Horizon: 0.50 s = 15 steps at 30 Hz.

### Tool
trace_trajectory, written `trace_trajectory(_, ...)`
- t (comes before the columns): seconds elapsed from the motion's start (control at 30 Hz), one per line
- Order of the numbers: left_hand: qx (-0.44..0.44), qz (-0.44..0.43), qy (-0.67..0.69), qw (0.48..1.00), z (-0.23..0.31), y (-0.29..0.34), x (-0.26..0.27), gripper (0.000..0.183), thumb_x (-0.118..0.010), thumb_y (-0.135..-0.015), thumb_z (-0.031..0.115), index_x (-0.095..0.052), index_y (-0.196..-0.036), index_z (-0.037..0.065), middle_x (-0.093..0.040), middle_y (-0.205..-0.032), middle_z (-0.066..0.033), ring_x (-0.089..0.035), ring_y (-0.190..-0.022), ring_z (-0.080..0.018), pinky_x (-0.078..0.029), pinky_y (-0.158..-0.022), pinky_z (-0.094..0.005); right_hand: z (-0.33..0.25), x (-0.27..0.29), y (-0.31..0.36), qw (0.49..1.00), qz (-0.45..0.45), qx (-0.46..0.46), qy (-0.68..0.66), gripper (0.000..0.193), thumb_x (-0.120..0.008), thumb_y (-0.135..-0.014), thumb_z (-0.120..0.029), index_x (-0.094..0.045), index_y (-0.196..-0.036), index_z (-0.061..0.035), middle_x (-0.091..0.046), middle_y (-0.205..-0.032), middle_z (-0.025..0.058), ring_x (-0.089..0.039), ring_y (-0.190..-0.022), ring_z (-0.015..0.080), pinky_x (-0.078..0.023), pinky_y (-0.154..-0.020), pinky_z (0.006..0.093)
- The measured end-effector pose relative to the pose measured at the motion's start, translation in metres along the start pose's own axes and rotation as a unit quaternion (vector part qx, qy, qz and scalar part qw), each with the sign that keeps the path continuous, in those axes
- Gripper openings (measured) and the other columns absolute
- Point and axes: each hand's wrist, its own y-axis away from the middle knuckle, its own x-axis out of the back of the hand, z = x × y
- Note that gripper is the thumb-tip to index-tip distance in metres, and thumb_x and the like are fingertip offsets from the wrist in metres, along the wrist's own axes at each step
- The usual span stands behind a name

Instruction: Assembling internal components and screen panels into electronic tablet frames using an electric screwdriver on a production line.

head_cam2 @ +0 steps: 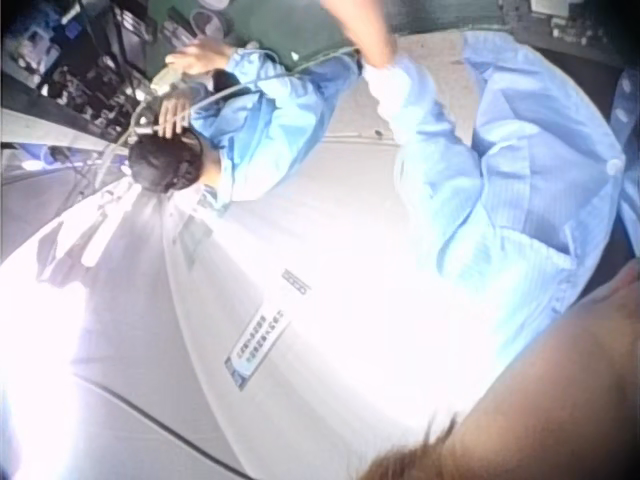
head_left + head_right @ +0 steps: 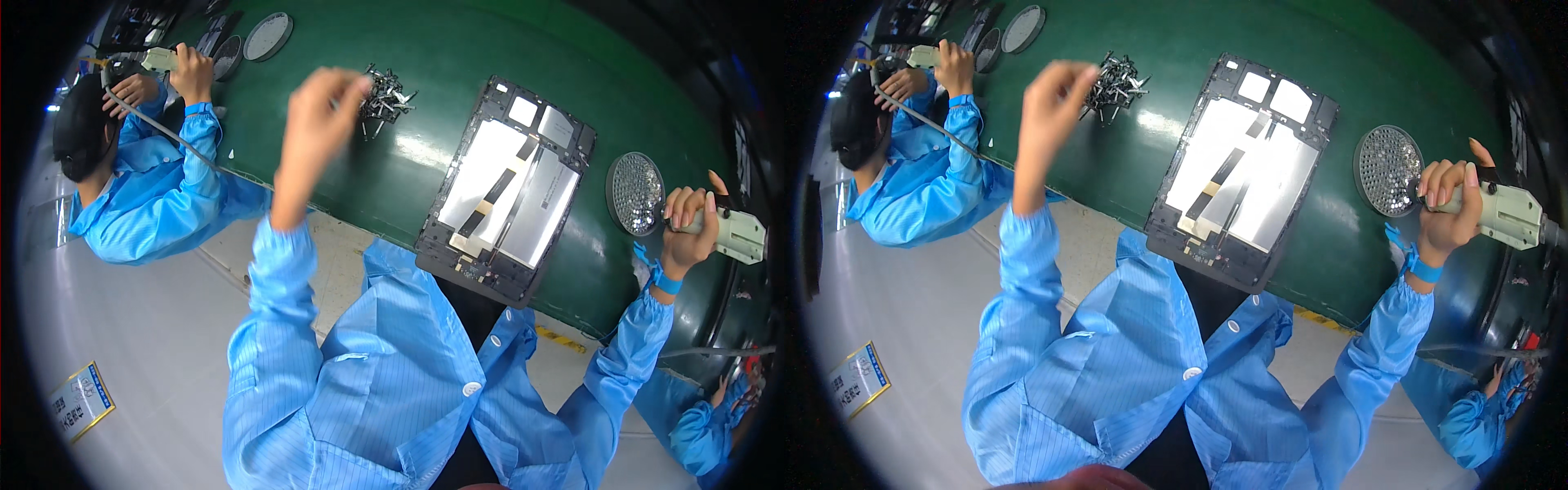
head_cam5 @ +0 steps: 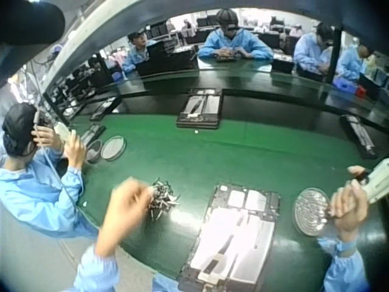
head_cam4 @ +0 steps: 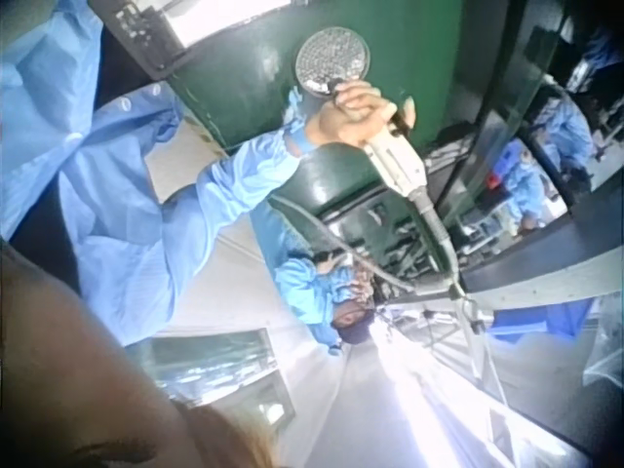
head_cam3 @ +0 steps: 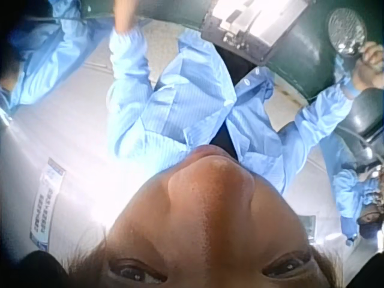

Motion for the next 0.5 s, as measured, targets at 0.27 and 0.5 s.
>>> trace_trajectory(0.27,0.049,-0.153,0.008,0.987,-0.063,-0.076,-0.017,0.028,-0.076,-0.086,0.028,-0.071,-0.093,0.001,-0.067,-0.078,-0.0040,-0.059,-0.069,-0.0104,-0.047,-0.065,-0.0264,0.001,0.006,-0.003,1.000,-0.011,-0.006,-0.004,0.039,-0.043,-0.095,-0.013,-0.043,-0.128,0.0090,-0.036,-0.054,0.0014,-0.037,-0.044,0.0110,-0.039,-0.046,0.0293)
trace_trajectory(0.5,-0.033,-0.074,-0.020,0.997,-0.054,-0.076,-0.018,0.024,-0.069,-0.091,0.021,-0.066,-0.100,-0.002,-0.071,-0.089,-0.0123,-0.067,-0.079,-0.0196,-0.052,-0.072,-0.0310,-0.002,0.006,-0.004,1.000,-0.011,-0.004,-0.007,0.039,-0.043,-0.095,-0.012,-0.044,-0.127,0.0098,-0.036,-0.055,0.0017,-0.037,-0.044,0.0112,-0.039,-0.046,0.0292)
